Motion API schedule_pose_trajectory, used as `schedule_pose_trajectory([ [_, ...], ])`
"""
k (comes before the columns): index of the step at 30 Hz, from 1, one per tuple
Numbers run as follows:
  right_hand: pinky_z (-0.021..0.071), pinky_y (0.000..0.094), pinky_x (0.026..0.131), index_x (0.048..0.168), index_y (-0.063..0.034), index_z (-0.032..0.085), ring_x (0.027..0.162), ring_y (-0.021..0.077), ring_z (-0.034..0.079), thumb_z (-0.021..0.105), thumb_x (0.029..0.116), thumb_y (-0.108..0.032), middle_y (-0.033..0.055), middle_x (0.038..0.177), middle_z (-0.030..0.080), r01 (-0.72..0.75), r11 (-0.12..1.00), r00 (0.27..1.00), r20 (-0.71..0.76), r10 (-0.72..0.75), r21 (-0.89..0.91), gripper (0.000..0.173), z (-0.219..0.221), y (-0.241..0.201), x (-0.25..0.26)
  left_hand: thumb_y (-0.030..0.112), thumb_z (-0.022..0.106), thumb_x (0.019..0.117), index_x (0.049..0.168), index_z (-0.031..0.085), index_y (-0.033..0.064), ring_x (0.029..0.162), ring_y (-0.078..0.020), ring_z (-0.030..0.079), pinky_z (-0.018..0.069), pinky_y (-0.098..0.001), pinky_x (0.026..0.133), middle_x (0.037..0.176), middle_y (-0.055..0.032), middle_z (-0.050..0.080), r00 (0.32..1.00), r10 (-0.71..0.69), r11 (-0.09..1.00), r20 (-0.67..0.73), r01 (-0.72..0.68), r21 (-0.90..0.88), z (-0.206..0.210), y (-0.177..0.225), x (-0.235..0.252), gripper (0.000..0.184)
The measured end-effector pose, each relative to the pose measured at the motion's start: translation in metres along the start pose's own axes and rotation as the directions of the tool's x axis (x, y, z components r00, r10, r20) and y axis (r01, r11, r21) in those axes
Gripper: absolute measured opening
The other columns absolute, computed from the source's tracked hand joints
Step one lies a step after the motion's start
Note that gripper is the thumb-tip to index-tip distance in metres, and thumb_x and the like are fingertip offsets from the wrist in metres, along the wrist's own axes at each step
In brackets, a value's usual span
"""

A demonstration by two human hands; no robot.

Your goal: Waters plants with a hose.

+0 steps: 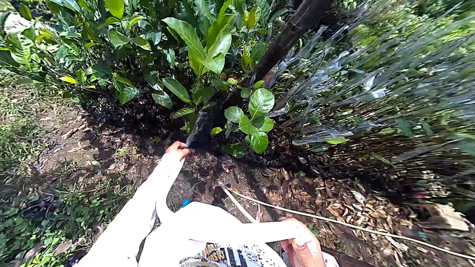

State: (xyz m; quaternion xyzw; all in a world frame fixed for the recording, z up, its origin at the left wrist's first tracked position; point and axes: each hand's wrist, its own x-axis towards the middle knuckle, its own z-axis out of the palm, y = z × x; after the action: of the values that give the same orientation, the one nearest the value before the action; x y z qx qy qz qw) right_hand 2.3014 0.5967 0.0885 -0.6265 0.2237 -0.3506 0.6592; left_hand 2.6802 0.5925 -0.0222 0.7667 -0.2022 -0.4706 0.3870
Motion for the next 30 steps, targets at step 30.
schedule_pose_trajectory([
  [30,0.0456,0.0050,0.066,0.109,-0.0198,0.068,0.071,-0.0136,0.056,0.055,0.1045,-0.042,-0.0176,0.080,0.064,-0.044,0.999,0.976,0.214,0.043,-0.001,0.026,0.140,0.021,0.084,0.012,0.066,0.0995,0.124,0.060,-0.0015,0.068,-0.0113,0.063,0.0543,-0.0287,0.065,0.091,-0.0104,0.069,0.991,-0.124,0.991,0.059,0.121,0.056,-0.148,-0.067,0.016,0.029],
])
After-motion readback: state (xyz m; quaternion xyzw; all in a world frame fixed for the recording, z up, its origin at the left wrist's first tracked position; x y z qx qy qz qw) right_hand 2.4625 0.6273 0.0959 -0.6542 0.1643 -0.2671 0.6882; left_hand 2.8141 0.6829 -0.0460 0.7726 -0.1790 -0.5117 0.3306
